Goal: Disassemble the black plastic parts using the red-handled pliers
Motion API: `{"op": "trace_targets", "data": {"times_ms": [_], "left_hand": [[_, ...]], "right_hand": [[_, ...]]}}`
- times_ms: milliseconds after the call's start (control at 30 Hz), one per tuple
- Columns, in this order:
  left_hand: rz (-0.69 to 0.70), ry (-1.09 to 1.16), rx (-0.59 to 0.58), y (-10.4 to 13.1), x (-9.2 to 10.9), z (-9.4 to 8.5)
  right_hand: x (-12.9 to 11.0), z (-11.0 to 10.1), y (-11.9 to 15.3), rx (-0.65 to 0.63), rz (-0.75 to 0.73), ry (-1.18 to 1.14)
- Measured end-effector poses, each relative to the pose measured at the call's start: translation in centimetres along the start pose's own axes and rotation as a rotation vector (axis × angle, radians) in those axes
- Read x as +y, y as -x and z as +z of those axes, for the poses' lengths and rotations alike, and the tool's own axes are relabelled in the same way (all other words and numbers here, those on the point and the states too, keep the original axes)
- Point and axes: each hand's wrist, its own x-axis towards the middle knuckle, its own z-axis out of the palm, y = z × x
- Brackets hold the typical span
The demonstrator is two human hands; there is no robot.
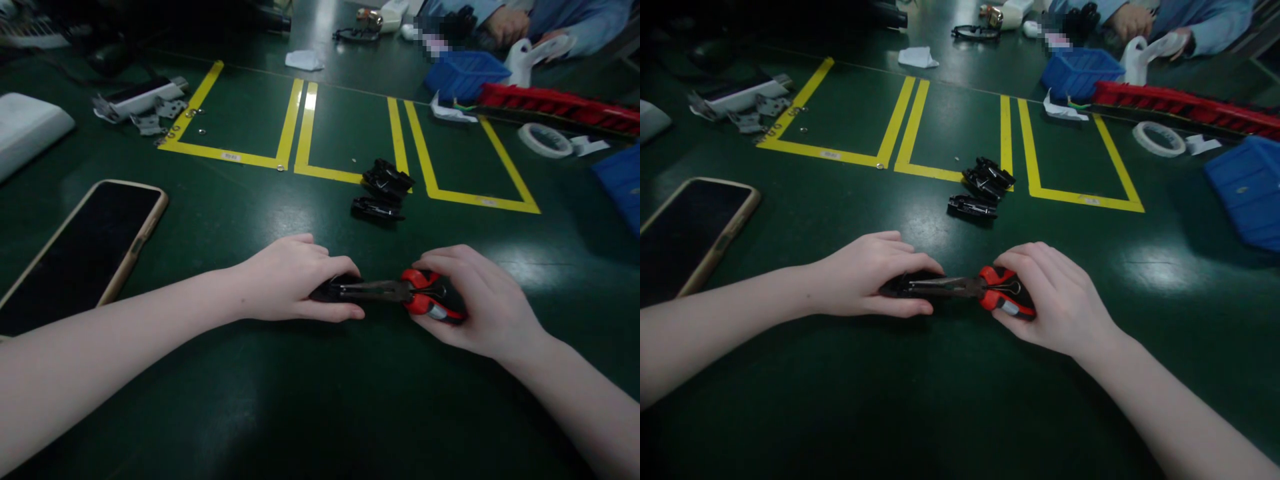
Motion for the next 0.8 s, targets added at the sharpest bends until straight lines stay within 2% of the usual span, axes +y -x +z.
{"op": "trace_targets", "data": {"times_ms": [300, 600, 800], "left_hand": [[-0.007, -0.008, -0.005, -0.1, 0.1, -0.1], [0.004, -0.021, -0.055, -0.1, 0.2, -0.2], [0.010, -0.019, -0.024, 0.0, 0.2, -0.1]], "right_hand": [[0.3, -0.1, -0.3, 0.030, -0.056, 0.108], [1.1, 0.2, 0.8, -0.004, 0.012, 0.029], [1.4, 0.0, 0.7, 0.000, -0.012, 0.050]]}}
